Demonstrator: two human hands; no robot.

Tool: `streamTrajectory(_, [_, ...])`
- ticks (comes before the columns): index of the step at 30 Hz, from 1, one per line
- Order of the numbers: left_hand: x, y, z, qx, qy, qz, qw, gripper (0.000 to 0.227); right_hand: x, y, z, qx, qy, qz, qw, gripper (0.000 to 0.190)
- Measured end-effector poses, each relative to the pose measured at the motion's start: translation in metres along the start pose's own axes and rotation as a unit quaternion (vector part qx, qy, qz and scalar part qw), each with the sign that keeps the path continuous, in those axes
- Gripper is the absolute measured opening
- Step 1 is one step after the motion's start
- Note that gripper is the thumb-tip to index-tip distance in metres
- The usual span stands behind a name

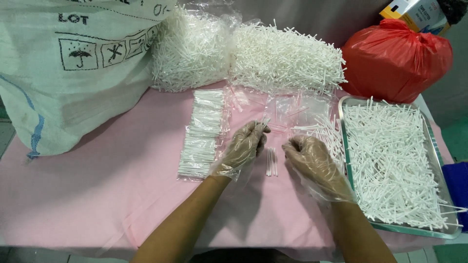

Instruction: Manually bundling small white plastic sticks and inserting them into small clear plastic bags for packaging.

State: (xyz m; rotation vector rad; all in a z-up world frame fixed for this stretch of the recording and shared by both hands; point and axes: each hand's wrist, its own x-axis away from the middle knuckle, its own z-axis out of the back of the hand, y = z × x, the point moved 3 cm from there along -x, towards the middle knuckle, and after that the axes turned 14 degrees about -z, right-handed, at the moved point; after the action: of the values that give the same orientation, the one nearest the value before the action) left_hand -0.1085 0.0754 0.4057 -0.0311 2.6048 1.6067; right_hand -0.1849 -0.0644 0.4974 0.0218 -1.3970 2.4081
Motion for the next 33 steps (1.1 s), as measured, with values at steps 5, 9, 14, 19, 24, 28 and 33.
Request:
streamTrajectory(5, [0.014, 0.004, -0.006, 0.072, -0.098, 0.093, 0.988, 0.017, -0.006, -0.029, 0.017, -0.076, -0.01, 0.077, 0.994, 0.014])
streamTrajectory(9, [0.006, -0.037, -0.001, 0.082, -0.127, 0.106, 0.983, 0.012, -0.012, -0.001, 0.008, -0.106, -0.017, 0.058, 0.992, 0.023])
streamTrajectory(14, [0.029, 0.042, -0.008, 0.04, -0.156, 0.154, 0.975, 0.012, 0.006, -0.028, 0.011, -0.063, -0.016, 0.032, 0.997, 0.026])
streamTrajectory(19, [0.022, 0.008, -0.003, 0.03, -0.159, 0.153, 0.975, 0.02, 0.007, -0.034, 0.01, -0.116, -0.036, 0.021, 0.992, 0.023])
streamTrajectory(24, [0.024, 0.017, -0.008, -0.044, -0.191, 0.132, 0.972, 0.023, -0.002, -0.022, 0.01, -0.168, -0.058, 0.011, 0.984, 0.02])
streamTrajectory(28, [0.021, 0.018, -0.01, -0.028, -0.145, 0.143, 0.979, 0.019, -0.013, 0.003, 0.006, -0.213, -0.072, 0.013, 0.974, 0.018])
streamTrajectory(33, [0.024, 0.027, -0.016, -0.045, -0.151, 0.116, 0.981, 0.02, -0.008, -0.008, 0.004, -0.214, -0.071, 0.019, 0.974, 0.015])
